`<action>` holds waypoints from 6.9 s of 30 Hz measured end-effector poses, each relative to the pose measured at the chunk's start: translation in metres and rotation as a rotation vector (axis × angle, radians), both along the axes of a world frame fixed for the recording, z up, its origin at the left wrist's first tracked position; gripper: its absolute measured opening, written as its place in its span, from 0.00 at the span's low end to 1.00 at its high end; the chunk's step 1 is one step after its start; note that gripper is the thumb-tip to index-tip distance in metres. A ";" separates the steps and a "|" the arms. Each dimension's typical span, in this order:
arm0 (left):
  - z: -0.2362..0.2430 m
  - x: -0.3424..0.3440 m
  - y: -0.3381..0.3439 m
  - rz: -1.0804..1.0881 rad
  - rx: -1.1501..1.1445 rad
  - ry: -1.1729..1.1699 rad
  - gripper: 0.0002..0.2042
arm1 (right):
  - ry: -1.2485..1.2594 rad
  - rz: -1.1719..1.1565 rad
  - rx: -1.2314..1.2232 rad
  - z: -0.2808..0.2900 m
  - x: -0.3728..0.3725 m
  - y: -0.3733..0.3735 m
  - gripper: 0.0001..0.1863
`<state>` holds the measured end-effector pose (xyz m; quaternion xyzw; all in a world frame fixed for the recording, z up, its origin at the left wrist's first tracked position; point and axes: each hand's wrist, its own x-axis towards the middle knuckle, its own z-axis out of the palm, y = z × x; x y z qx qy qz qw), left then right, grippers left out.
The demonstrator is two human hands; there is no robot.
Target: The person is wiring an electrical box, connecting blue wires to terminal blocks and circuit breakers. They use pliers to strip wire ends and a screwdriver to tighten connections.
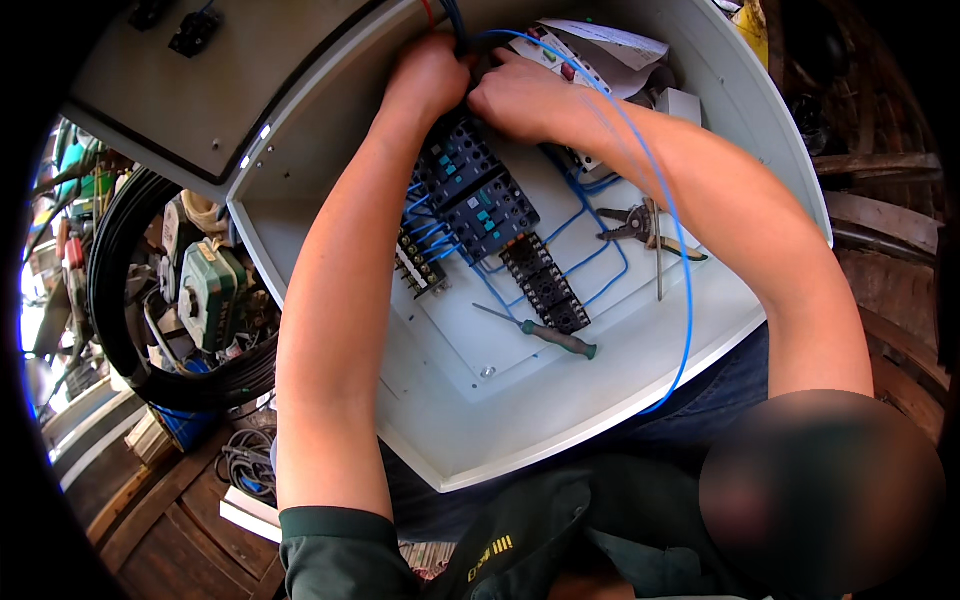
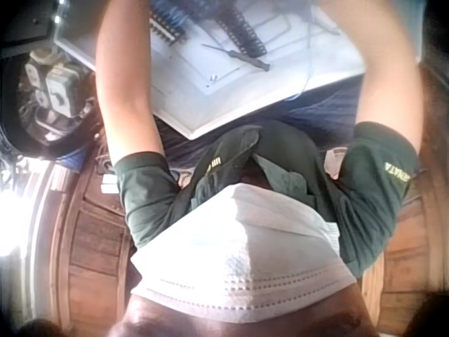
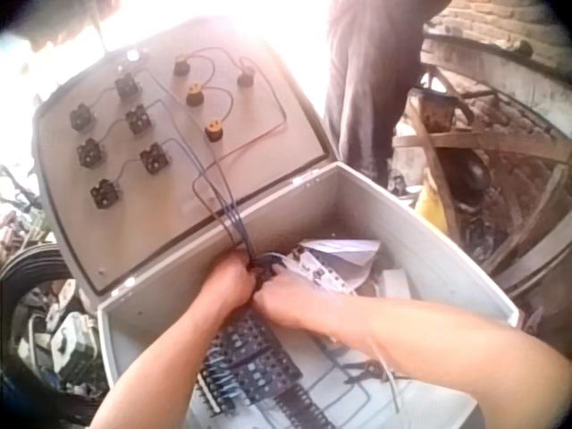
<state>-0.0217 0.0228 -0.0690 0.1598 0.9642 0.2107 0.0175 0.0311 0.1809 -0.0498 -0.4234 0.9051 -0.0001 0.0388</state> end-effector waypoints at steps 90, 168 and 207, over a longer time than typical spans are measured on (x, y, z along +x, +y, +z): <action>0.022 0.018 0.013 0.184 0.018 -0.150 0.15 | -0.253 -0.273 -1.063 0.087 0.060 0.078 0.16; 0.067 0.042 -0.004 -0.020 -0.036 -0.451 0.18 | -0.123 0.022 -0.151 0.011 -0.027 0.014 0.08; 0.043 0.085 0.029 -0.429 -0.204 0.464 0.09 | -0.417 -0.617 -0.368 0.097 0.036 0.085 0.21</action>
